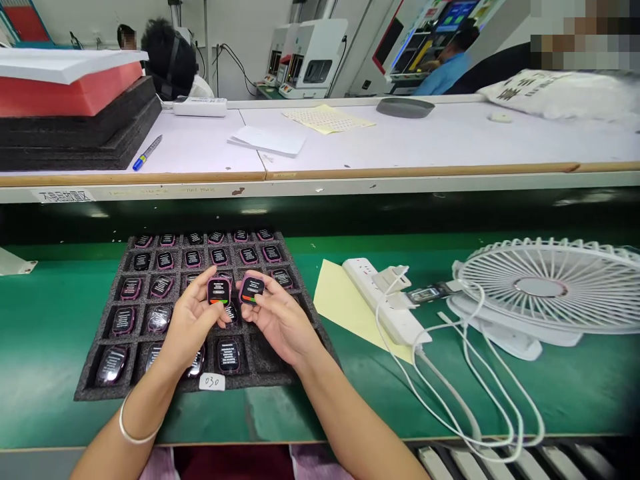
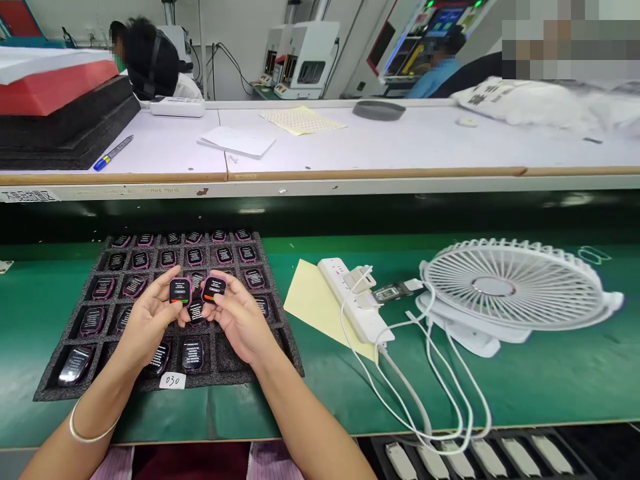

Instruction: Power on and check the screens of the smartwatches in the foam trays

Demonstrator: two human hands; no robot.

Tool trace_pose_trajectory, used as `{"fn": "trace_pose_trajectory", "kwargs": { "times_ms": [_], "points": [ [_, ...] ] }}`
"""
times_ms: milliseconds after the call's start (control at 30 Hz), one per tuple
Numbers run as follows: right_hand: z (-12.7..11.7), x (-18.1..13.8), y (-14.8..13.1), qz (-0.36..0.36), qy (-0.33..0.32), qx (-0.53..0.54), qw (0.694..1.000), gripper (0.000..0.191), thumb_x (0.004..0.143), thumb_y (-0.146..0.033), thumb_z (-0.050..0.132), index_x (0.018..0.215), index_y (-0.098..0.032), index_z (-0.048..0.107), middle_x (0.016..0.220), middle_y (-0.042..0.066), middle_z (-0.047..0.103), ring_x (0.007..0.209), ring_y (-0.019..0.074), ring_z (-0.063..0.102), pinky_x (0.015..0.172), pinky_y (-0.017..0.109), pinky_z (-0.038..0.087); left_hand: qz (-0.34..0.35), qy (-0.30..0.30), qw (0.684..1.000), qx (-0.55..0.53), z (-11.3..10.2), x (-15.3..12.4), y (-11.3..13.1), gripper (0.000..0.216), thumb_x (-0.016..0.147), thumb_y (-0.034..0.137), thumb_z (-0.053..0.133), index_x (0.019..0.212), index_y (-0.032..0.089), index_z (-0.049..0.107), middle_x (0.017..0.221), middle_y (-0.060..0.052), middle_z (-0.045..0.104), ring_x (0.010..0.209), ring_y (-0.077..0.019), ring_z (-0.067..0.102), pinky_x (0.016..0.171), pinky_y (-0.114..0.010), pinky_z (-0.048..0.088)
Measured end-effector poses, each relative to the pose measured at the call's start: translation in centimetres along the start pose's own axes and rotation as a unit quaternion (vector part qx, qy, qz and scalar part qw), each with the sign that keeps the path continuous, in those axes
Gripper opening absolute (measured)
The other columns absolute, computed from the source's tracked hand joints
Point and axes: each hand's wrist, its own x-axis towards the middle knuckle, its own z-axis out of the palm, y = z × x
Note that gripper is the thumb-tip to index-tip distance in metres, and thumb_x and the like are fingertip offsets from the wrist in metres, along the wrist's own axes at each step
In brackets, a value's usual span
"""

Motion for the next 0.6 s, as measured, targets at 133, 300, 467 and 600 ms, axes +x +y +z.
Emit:
{"fn": "trace_pose_trajectory", "kwargs": {
  "times_ms": [133, 300, 467, 600],
  "points": [
    [0.10, 0.10, 0.19, -0.014, 0.003, -0.020, 1.000, 0.047, 0.077, -0.028, 0.075, 0.122, -0.025, 0.062, 0.104, 0.004, 0.072, 0.067, 0.0135, 0.063, 0.067, 0.032, 0.051, 0.003, -0.006, 1.000, -0.001, 0.11, -0.15, 0.13, 0.070, 0.074, 0.023, 0.075, 0.140, 0.019, 0.052, 0.098, -0.004, 0.069, 0.062, -0.0100, 0.065, 0.059, -0.024, 0.055],
    [0.05, 0.10, 0.57, -0.033, 0.003, -0.045, 0.998, 0.049, 0.079, -0.027, 0.071, 0.126, -0.026, 0.061, 0.099, 0.002, 0.071, 0.070, 0.0148, 0.065, 0.067, 0.032, 0.052, 0.013, -0.008, 1.000, 0.011, 0.14, -0.23, -0.24, 0.069, 0.075, 0.021, 0.075, 0.141, 0.020, 0.052, 0.110, -0.007, 0.069, 0.065, -0.0097, 0.065, 0.064, -0.026, 0.057],
    [-0.10, 0.06, 0.82, -0.053, -0.008, -0.056, 0.997, 0.050, 0.078, -0.020, 0.069, 0.127, -0.027, 0.060, 0.107, 0.003, 0.071, 0.069, 0.0132, 0.065, 0.066, 0.030, 0.051, 0.020, -0.005, 1.000, 0.020, 0.20, -0.30, -0.33, 0.069, 0.076, 0.019, 0.073, 0.141, 0.019, 0.051, 0.106, -0.007, 0.070, 0.066, -0.0104, 0.066, 0.065, -0.025, 0.057],
    [-0.06, 0.02, 1.01, -0.066, -0.011, -0.072, 0.995, 0.051, 0.078, -0.017, 0.066, 0.127, -0.028, 0.059, 0.107, 0.003, 0.070, 0.071, 0.0136, 0.065, 0.068, 0.032, 0.053, 0.027, -0.002, 0.999, 0.022, 0.15, -0.28, -0.28, 0.066, 0.076, 0.019, 0.073, 0.139, 0.020, 0.054, 0.108, -0.008, 0.070, 0.066, -0.0100, 0.065, 0.065, -0.026, 0.058]
  ]
}}
